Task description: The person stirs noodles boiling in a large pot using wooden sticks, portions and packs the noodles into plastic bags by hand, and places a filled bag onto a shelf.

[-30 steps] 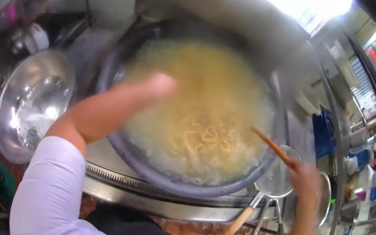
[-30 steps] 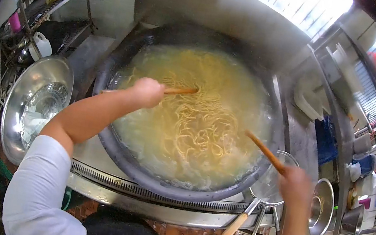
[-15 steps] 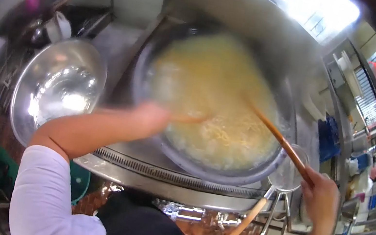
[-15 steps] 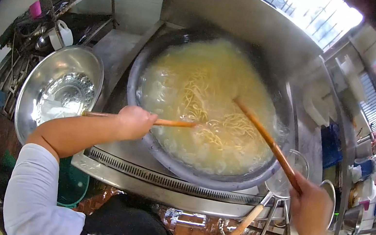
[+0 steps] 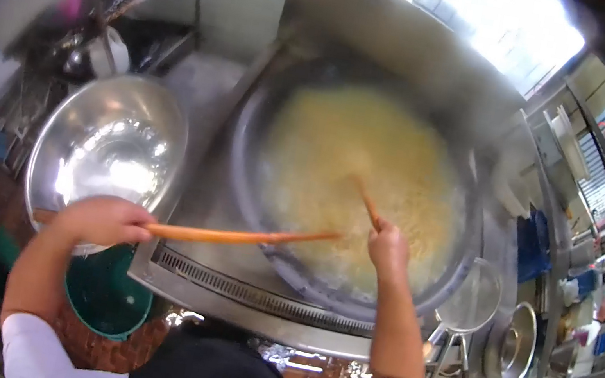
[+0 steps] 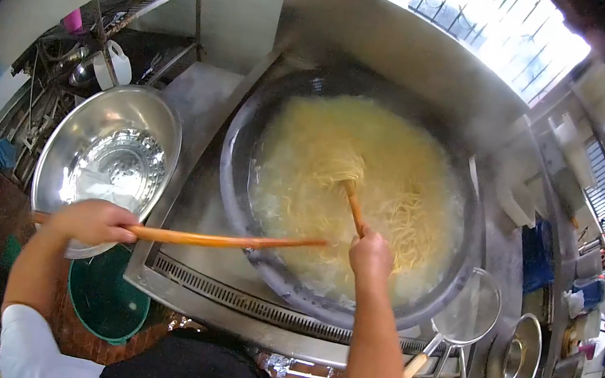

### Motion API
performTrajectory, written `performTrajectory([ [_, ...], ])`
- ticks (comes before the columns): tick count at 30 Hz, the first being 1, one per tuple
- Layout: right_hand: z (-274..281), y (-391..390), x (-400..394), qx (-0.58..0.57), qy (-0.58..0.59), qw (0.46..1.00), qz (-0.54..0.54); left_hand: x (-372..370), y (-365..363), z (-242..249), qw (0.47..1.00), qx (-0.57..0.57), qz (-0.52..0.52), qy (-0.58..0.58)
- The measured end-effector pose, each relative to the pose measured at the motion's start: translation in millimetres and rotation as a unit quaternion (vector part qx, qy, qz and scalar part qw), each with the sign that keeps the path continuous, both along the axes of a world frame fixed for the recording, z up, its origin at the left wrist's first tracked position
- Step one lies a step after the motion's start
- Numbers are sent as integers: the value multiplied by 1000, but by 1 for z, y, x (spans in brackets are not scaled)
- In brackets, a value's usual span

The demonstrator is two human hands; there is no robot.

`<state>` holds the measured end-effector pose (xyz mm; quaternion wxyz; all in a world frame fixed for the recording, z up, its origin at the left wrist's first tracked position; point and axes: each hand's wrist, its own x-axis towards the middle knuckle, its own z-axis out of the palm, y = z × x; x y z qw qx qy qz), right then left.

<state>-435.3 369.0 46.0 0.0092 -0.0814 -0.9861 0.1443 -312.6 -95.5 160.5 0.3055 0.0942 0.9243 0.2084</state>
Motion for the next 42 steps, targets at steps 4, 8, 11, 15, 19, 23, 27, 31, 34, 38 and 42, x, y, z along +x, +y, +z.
performTrajectory([
  [4, -69, 20, -34, -114, 29, 989, -87, 3, -16, 39, 991, -59, 95, 70],
  [8, -91, 81, -35, -251, 38, 966, -40, -63, 24, 35, 952, -149, 142, 227],
  [11, -20, 152, 23, -311, -45, 949, -14, -157, 57, 6, 946, -144, 107, 271],
  [15, 132, 244, 167, -240, -60, 965, -92, -286, 134, -42, 937, -270, 41, 220],
  [19, 230, 290, 293, -206, -90, 948, -228, -325, 270, -61, 948, -177, 75, 255],
  [23, 249, 290, 307, -136, -83, 958, -238, -361, 351, -107, 907, -341, -102, 225],
  [27, 182, 209, 187, 143, -127, 980, -59, -312, 365, -118, 881, -360, -167, 260],
  [31, 46, 172, 44, 75, -33, 992, -96, -242, 355, -77, 901, -305, -195, 238],
  [34, -39, 144, 5, 97, -9, 994, -53, -227, 346, -101, 938, -230, -146, 216],
  [38, -36, 116, 57, 103, -85, 988, -80, -185, 311, -116, 964, -157, -70, 200],
  [42, 19, 107, 156, 175, -126, 974, -69, -137, 243, -84, 951, -145, -157, 223],
])
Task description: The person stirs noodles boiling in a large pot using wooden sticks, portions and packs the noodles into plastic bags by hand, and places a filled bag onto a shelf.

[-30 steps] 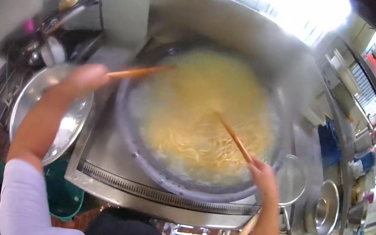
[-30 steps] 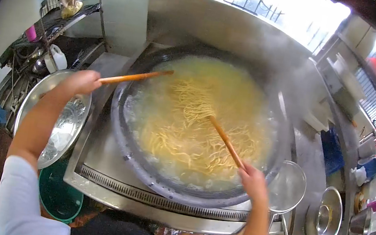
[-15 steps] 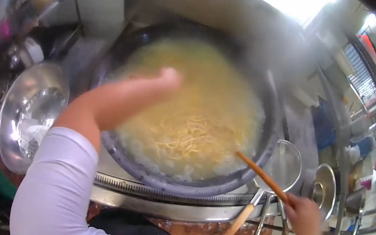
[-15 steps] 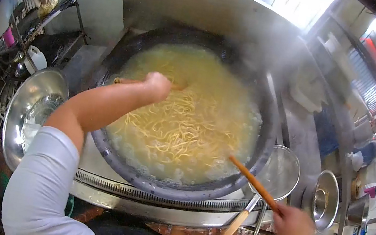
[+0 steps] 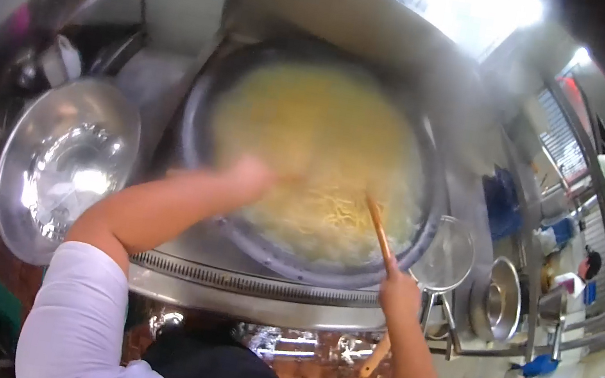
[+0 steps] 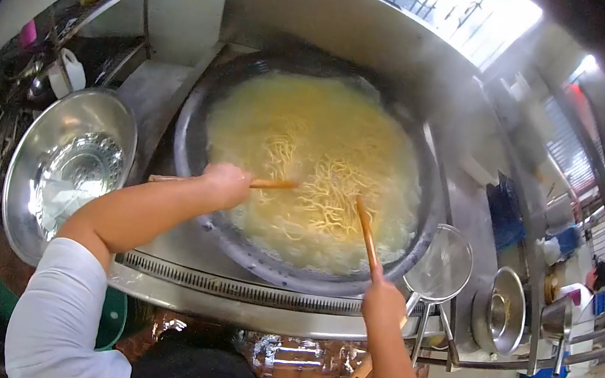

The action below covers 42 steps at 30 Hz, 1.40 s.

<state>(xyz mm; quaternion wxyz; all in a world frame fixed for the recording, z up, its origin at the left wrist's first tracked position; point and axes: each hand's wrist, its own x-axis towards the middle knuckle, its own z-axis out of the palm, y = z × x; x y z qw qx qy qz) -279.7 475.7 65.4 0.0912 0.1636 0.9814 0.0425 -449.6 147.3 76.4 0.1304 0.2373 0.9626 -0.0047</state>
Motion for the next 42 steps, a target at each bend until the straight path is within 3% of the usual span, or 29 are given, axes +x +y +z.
performTrajectory([
  [3, 59, -20, 70, 38, 2, 999, -20, 38, -62, 17, 1000, 14, -12, -3],
  [4, 114, -56, 87, -31, 18, 995, -91, 49, -81, 20, 999, 17, -30, 3],
  [7, 215, -103, 141, 28, 45, 996, -74, 82, -130, 14, 999, 44, -18, 26],
  [8, 238, -107, 156, 85, 53, 995, -8, 93, -141, 14, 999, 47, -10, 25],
  [9, 249, -102, 165, 63, 92, 992, 57, 103, -150, 14, 999, 38, -15, 14],
  [11, 267, -119, 141, 91, -4, 995, 51, 117, -163, 6, 999, 39, -4, -11],
  [14, 212, -57, 77, -30, -50, 990, 125, 135, -181, 11, 997, 56, -10, -56],
  [15, 169, -29, 47, -42, -57, 992, 101, 136, -188, 14, 993, 64, 16, -99],
  [16, 111, 5, 16, -193, -69, 978, 33, 138, -199, 17, 991, 72, 28, -112],
  [17, 94, -19, -3, -212, -42, 975, -44, 141, -212, 21, 988, 78, 39, -125],
  [18, 26, 20, -29, -246, 20, 969, 1, 146, -226, 28, 983, 99, 68, -135],
  [20, -40, 4, -74, -183, 50, 982, 16, 160, -251, 49, 969, 123, 120, -176],
  [22, -93, -7, -126, -164, 158, 973, 48, 174, -272, 62, 954, 154, 151, -206],
  [24, -99, -30, -169, -217, 162, 962, -27, 190, -283, 68, 950, 172, 162, -205],
  [26, -128, -5, -201, -228, 183, 956, -20, 205, -286, 72, 912, 242, 256, -210],
  [27, -142, 11, -203, -227, 200, 953, -25, 208, -291, 71, 913, 234, 256, -216],
  [28, -132, 18, -196, -228, 196, 953, -28, 210, -294, 69, 896, 256, 286, -222],
  [30, -86, 35, -180, -354, 130, 926, -30, 210, -287, 67, 880, 280, 312, -223],
  [33, 31, 57, -113, -336, 35, 941, -29, 209, -273, 51, 846, 346, 351, -204],
  [35, 108, 84, -59, -276, 11, 961, -3, 208, -268, 17, 776, 418, 417, -224],
  [37, 175, 111, 3, -205, 34, 978, 20, 217, -257, -27, 739, 460, 454, -194],
  [39, 236, 90, 69, -226, 72, 971, -22, 233, -247, -71, 696, 519, 461, -183],
  [42, 261, 109, 174, -226, 130, 963, -64, 270, -251, -145, 626, 624, 448, -133],
])
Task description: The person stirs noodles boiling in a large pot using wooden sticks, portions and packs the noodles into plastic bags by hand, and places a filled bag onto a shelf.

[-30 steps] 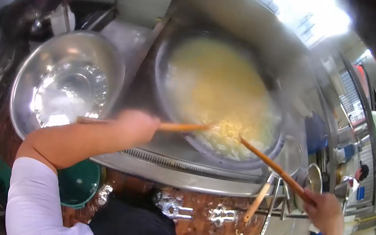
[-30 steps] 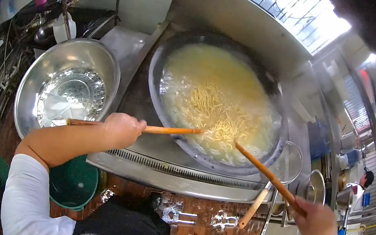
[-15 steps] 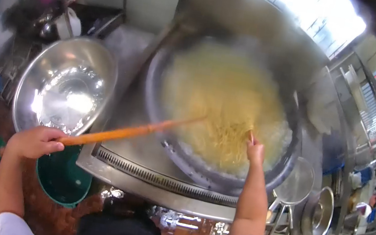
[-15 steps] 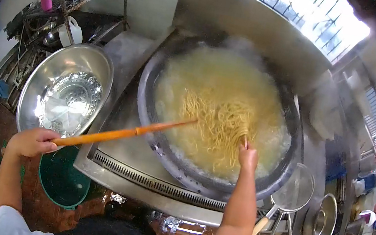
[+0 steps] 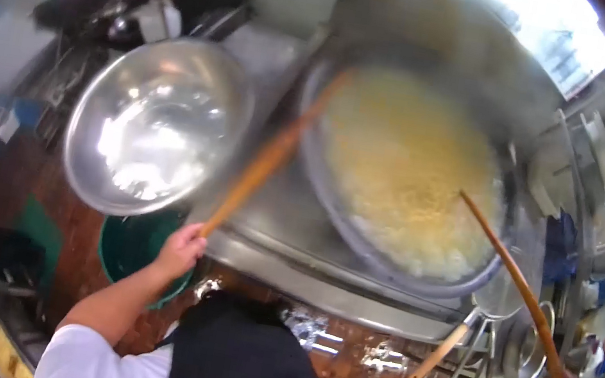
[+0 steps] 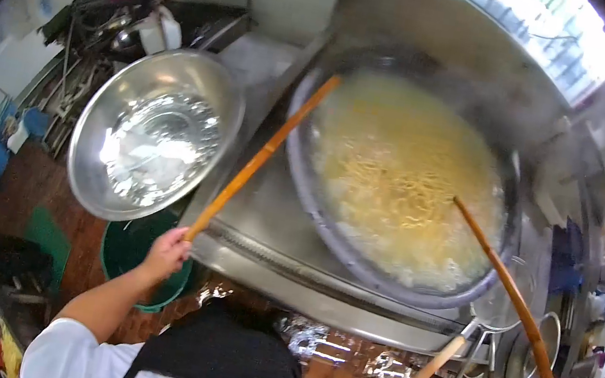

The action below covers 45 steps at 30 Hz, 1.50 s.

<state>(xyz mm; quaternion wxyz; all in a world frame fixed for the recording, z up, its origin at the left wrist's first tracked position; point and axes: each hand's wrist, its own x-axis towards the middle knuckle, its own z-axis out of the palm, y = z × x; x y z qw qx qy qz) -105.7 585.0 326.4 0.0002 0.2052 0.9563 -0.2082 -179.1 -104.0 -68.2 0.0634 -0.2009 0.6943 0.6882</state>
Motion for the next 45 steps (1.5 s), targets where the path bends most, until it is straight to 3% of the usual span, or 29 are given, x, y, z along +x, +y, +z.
performTrajectory([
  [2, -5, -9, 41, -21, 19, 999, -32, 9, 1, -9, 1000, -9, -7, -13],
  [4, -3, -101, 48, -74, -89, 993, -29, 16, -8, -42, 995, -95, -25, 28],
  [6, -80, -102, 66, -40, -14, 998, 40, 19, -18, -57, 986, -160, -31, 40],
  [7, -123, -151, 56, -170, 16, 982, -82, 20, -22, -60, 988, -144, -31, 55],
  [8, -168, -175, 60, -265, 34, 957, -111, 22, -21, -61, 989, -127, -33, 69],
  [10, -236, -269, 43, -291, 3, 953, -83, 21, -23, -60, 989, -121, -50, 72],
  [11, -244, -319, 39, -451, -48, 884, -112, 18, -21, -71, 987, -103, -46, 113],
  [13, -281, -394, 41, -467, -66, 869, -151, 12, -12, -72, 983, -77, -49, 160],
  [14, -309, -413, 43, -556, -56, 822, -109, 9, -8, -62, 988, -25, -64, 135],
  [16, -348, -451, 44, -543, -44, 835, -84, 2, 6, -54, 990, 33, -77, 111],
  [18, -380, -474, 42, -572, -47, 814, -91, -2, 22, -61, 991, 2, -69, 114],
  [22, -423, -496, 28, -546, -78, 831, -73, -9, 40, -68, 984, -51, -129, 112],
  [23, -439, -492, 23, -494, -56, 868, -7, -8, 31, -72, 985, -56, -125, 106],
  [25, -463, -467, 23, -369, -25, 926, 72, -13, -9, -3, 923, -137, -357, 46],
  [27, -446, -449, 26, -388, -39, 921, 1, -27, -59, 18, 942, -175, -263, 112],
  [28, -410, -455, 26, -394, -44, 917, -48, -44, -90, 25, 968, -118, -196, 102],
  [29, -425, -431, 37, -414, -86, 899, -115, -64, -120, -6, 968, -200, -63, 138],
  [30, -434, -414, 51, -329, -23, 943, -33, -89, -167, -20, 981, -157, 9, 118],
  [31, -444, -397, 67, -290, -34, 955, -52, -102, -208, -5, 959, -270, 50, 74],
  [32, -440, -391, 81, -287, -31, 956, -53, -130, -256, -61, 927, -338, 146, 76],
  [34, -432, -385, 103, -234, -92, 966, -58, -155, -319, -87, 912, -266, 313, -13],
  [35, -435, -383, 116, -233, -88, 966, -69, -165, -349, -98, 874, -320, 335, -143],
  [36, -437, -380, 132, -254, -128, 956, -79, -173, -384, -141, 872, -326, 362, -47],
  [37, -439, -379, 144, -275, -163, 943, -94, -192, -429, -174, 901, -330, 246, -135],
  [38, -438, -378, 152, -276, -152, 942, -119, -191, -436, -189, 846, -491, 202, -51],
  [39, -436, -378, 161, -256, -187, 942, -112, -210, -538, -242, 963, -218, 97, -126],
  [41, -437, -375, 178, -220, -271, 934, -80, -200, -470, -214, 947, -188, 204, -163],
  [44, -438, -367, 191, -183, -301, 932, -85, -182, -431, -180, 941, -135, 249, -187],
  [45, -439, -367, 194, -253, -264, 921, -136, -175, -417, -163, 941, -112, 260, -185],
])
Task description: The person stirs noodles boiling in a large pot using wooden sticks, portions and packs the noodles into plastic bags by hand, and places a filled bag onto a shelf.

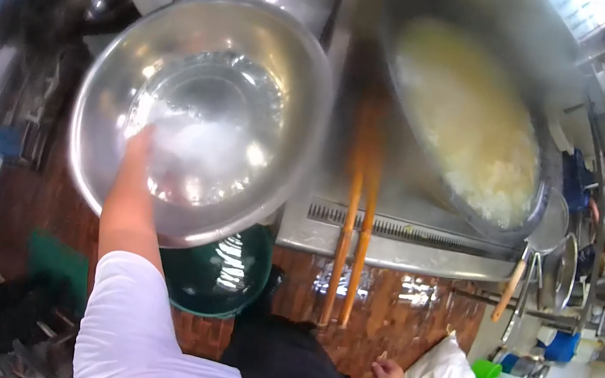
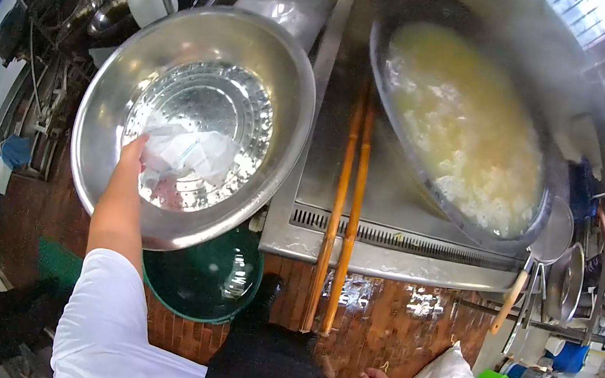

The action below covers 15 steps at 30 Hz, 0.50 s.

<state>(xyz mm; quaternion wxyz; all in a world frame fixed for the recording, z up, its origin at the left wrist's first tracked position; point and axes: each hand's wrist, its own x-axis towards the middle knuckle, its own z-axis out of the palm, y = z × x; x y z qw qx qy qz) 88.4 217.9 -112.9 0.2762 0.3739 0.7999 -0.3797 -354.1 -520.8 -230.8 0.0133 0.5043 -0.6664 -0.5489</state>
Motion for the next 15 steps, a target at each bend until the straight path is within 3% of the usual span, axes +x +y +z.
performTrajectory([
  [1, 5, -2, -3, -2, -6, 1000, 5, 7, 4, 2, 1000, -2, 5, -6],
  [3, 13, -5, -14, 4, 22, 1000, -6, 17, 8, 15, 986, 137, -47, 82],
  [5, 15, -3, -21, -25, 24, 999, -1, 24, 33, 50, 986, 140, -30, 83],
  [7, 19, -6, -32, -51, 31, 998, 0, 30, 62, 81, 966, 172, -44, 190],
  [9, 29, -20, -50, 12, 92, 994, 56, 40, 91, 102, 959, 167, -49, 224],
  [11, 39, -33, -72, 0, 141, 988, 61, 50, 134, 132, 955, 33, -167, 244],
  [15, 104, -95, -152, -35, 284, 953, 97, 96, 234, 196, 909, -38, -286, 300],
])
